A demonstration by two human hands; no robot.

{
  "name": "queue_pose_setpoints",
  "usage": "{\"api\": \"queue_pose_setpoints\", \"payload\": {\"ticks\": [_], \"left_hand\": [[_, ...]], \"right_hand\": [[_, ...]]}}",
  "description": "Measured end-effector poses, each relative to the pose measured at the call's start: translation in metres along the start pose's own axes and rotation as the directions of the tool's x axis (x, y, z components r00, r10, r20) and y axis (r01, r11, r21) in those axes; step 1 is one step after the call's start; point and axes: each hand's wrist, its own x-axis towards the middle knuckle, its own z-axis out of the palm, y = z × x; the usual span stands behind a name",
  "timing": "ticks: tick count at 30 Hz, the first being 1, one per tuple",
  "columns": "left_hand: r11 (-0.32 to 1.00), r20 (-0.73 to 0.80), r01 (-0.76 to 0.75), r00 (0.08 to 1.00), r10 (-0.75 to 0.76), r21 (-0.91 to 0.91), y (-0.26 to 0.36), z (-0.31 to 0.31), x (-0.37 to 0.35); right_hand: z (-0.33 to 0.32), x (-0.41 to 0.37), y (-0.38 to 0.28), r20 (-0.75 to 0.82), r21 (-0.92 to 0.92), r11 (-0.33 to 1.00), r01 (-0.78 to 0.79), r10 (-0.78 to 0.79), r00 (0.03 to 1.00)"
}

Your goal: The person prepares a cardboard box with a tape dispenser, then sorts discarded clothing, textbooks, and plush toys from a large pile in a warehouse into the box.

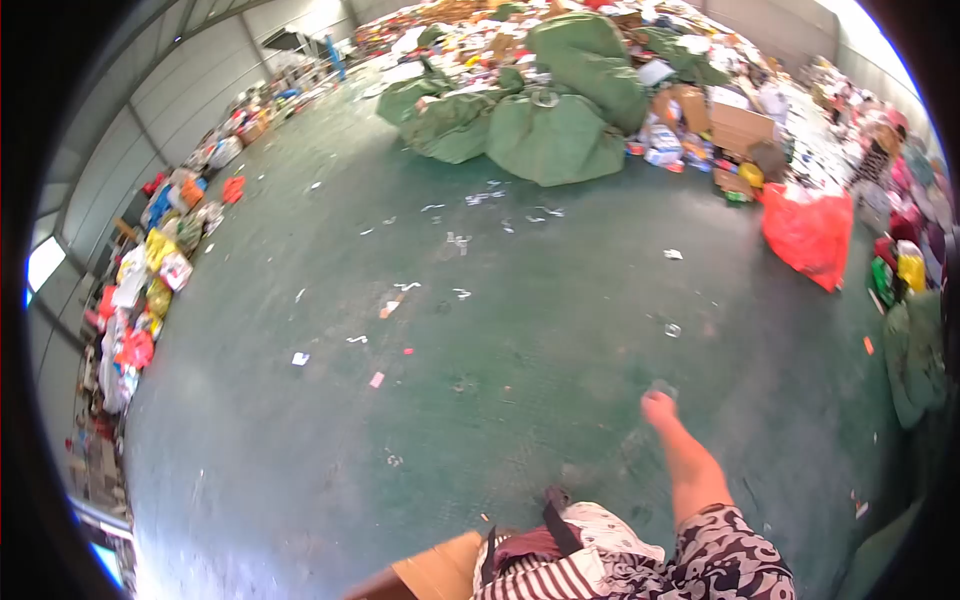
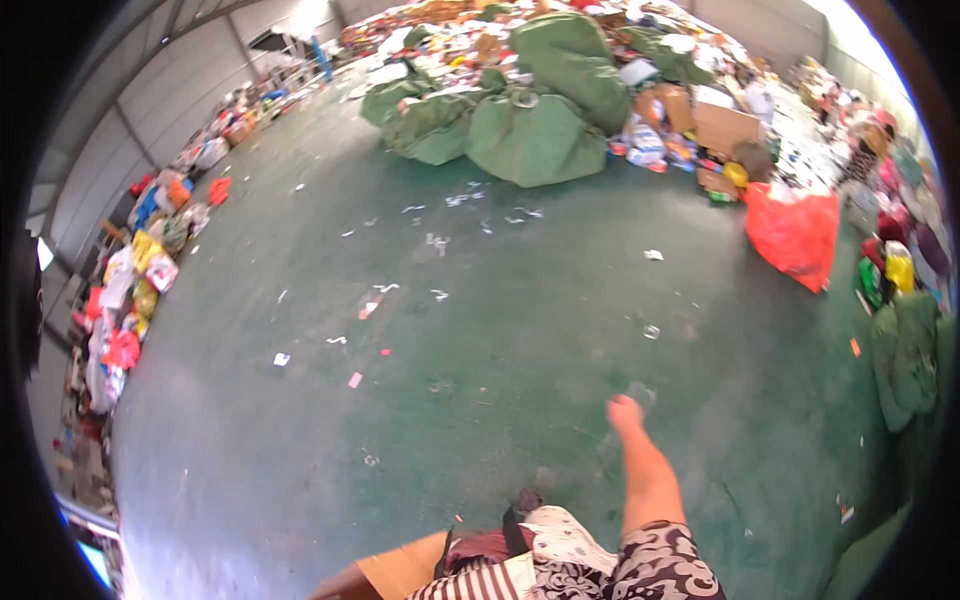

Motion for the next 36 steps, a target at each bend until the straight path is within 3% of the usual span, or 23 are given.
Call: {"api": "queue_pose_setpoints", "payload": {"ticks": [2,4,5,7,10,12,14,15,16,17,18,19,20,21,23,24,27,28,31,33,34,35,36], "left_hand": [[0.999,-0.025,0.046,0.999,-0.047,-0.029,0.016,-0.006,0.033],[0.993,-0.05,0.102,0.993,-0.104,-0.053,0.027,-0.007,0.068],[0.988,-0.065,0.136,0.988,-0.141,-0.07,0.029,-0.005,0.086],[0.974,-0.084,0.2,0.974,-0.209,-0.107,0.032,-0.001,0.124],[0.948,-0.093,0.283,0.95,-0.298,-0.143,0.042,-0.003,0.185],[0.937,-0.085,0.315,0.94,-0.33,-0.151,0.053,-0.019,0.238],[0.922,-0.071,0.358,0.926,-0.372,-0.149,0.067,-0.038,0.285],[0.916,-0.067,0.374,0.92,-0.387,-0.146,0.075,-0.047,0.31],[0.914,-0.063,0.382,0.917,-0.393,-0.139,0.084,-0.058,0.337],[0.914,-0.057,0.384,0.918,-0.393,-0.129,0.095,-0.067,0.366],[0.919,-0.046,0.376,0.923,-0.383,-0.12,0.108,-0.074,0.395],[0.927,-0.034,0.361,0.93,-0.365,-0.102,0.122,-0.081,0.428],[0.937,-0.019,0.339,0.94,-0.341,-0.085,0.139,-0.088,0.461],[0.948,-0.004,0.312,0.95,-0.313,-0.057,0.157,-0.094,0.501],[0.971,0.017,0.238,0.971,-0.237,-0.03,0.202,-0.106,0.586],[0.981,0.026,0.194,0.981,-0.193,-0.016,0.228,-0.112,0.631],[0.998,0.049,0.044,0.998,-0.046,0.038,0.318,-0.132,0.753],[0.999,0.055,0.0,0.998,-0.003,0.048,0.35,-0.138,0.79],[0.989,0.081,-0.119,0.99,0.112,0.09,0.436,-0.167,0.886],[0.981,0.1,-0.171,0.982,0.162,0.091,0.487,-0.185,0.938],[0.978,0.115,-0.189,0.977,0.179,0.084,0.509,-0.191,0.961],[0.976,0.128,-0.201,0.973,0.191,0.077,0.529,-0.195,0.985],[0.975,0.142,-0.213,0.969,0.202,0.066,0.547,-0.197,1.008]], "right_hand": [[0.141,0.012,-0.163,0.366,0.402,0.915,0.006,-0.167,0.915],[0.247,-0.015,-0.309,0.62,0.341,0.931,0.131,-0.328,0.712],[0.283,-0.037,-0.372,0.7,0.267,0.888,0.374,-0.445,0.558],[0.316,-0.076,-0.463,0.633,0.417,0.427,0.802,-0.77,0.081],[0.356,-0.059,-0.51,0.747,0.385,0.295,0.874,-0.656,-0.108],[0.379,-0.001,-0.482,0.841,0.235,0.375,0.897,-0.541,0.005],[0.362,0.072,-0.427,0.887,0.016,0.508,0.861,-0.404,0.222],[0.344,0.115,-0.391,0.911,-0.187,0.427,0.885,-0.262,0.319],[0.324,0.189,-0.304,0.901,-0.169,0.255,0.952,-0.351,0.254],[0.29,0.231,-0.254,0.894,-0.431,0.071,0.9,-0.107,0.436],[0.244,0.186,-0.293,0.448,-0.763,0.511,0.396,-0.025,0.894],[0.215,0.158,-0.316,0.085,-0.775,0.629,0.058,0.013,0.996],[0.188,0.189,-0.27,-0.06,-0.487,0.834,-0.262,0.267,0.962],[0.154,0.21,-0.215,-0.091,-0.072,0.821,-0.566,0.56,0.824],[0.104,0.23,-0.1,-0.009,0.503,0.297,-0.812,0.941,0.339],[0.112,0.248,-0.111,-0.038,0.566,0.312,-0.763,0.935,0.353],[0.145,0.284,-0.17,-0.257,0.745,0.423,-0.516,0.895,0.364],[0.196,0.309,-0.268,-0.579,0.625,0.771,-0.125,0.565,0.588],[0.341,0.466,-0.48,-0.464,0.688,0.722,-0.073,0.516,0.72],[0.469,0.534,-0.635,-0.091,0.583,0.81,-0.06,0.139,0.986],[0.534,0.531,-0.744,-0.029,0.359,0.929,-0.087,0.105,0.994],[0.613,0.57,-0.786,0.166,0.53,0.847,-0.043,-0.053,0.985],[0.694,0.587,-0.844,0.235,0.362,0.925,0.114,-0.209,0.949]]}}
